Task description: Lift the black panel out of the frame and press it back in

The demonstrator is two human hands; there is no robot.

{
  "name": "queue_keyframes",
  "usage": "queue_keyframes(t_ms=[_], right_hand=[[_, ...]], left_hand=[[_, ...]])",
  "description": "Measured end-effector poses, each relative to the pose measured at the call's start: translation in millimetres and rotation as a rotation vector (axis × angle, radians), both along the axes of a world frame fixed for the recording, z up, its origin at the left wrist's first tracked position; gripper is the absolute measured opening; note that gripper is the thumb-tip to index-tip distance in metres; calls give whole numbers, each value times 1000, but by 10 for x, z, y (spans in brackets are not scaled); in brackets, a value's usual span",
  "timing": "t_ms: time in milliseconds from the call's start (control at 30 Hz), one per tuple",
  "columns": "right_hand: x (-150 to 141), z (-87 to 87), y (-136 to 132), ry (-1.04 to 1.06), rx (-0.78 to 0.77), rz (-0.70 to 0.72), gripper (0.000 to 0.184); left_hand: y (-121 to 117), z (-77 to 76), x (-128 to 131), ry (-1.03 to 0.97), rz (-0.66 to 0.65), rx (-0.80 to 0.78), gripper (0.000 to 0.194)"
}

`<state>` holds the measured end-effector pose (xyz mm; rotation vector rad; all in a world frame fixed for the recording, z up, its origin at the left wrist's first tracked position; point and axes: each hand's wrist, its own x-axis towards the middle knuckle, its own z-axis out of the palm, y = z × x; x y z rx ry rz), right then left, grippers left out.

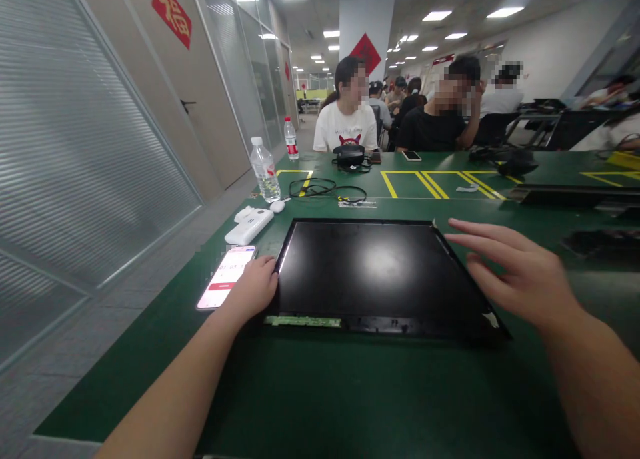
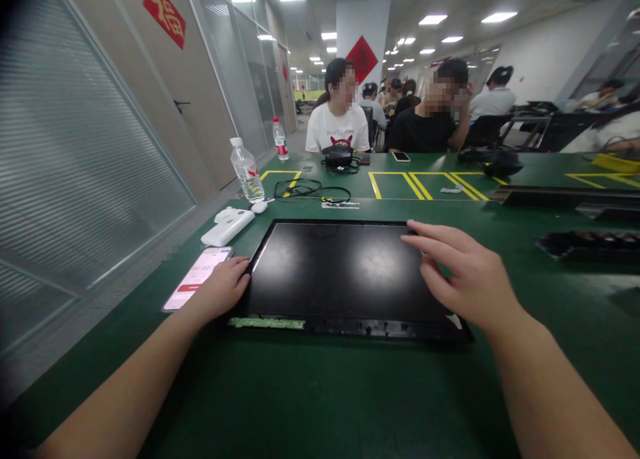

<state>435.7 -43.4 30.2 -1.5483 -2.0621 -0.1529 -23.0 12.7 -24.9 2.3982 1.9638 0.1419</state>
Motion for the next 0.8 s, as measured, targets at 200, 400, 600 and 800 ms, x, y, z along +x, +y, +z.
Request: queue_keyframes(t_ms=[200, 400, 600, 800], right_hand=[[148, -533, 299, -126, -149, 67, 56], [331, -757, 287, -45, -256, 10, 62], [456, -707, 362, 74, -298, -127, 51], [417, -715, 348, 104, -300, -174, 53]], left_hand=[[58, 0, -48, -40, -16, 2, 42], [87, 19, -65, -160, 3, 6, 44], [47, 96, -38, -445, 150, -30, 45], [-30, 172, 89, -950, 490, -94, 40]])
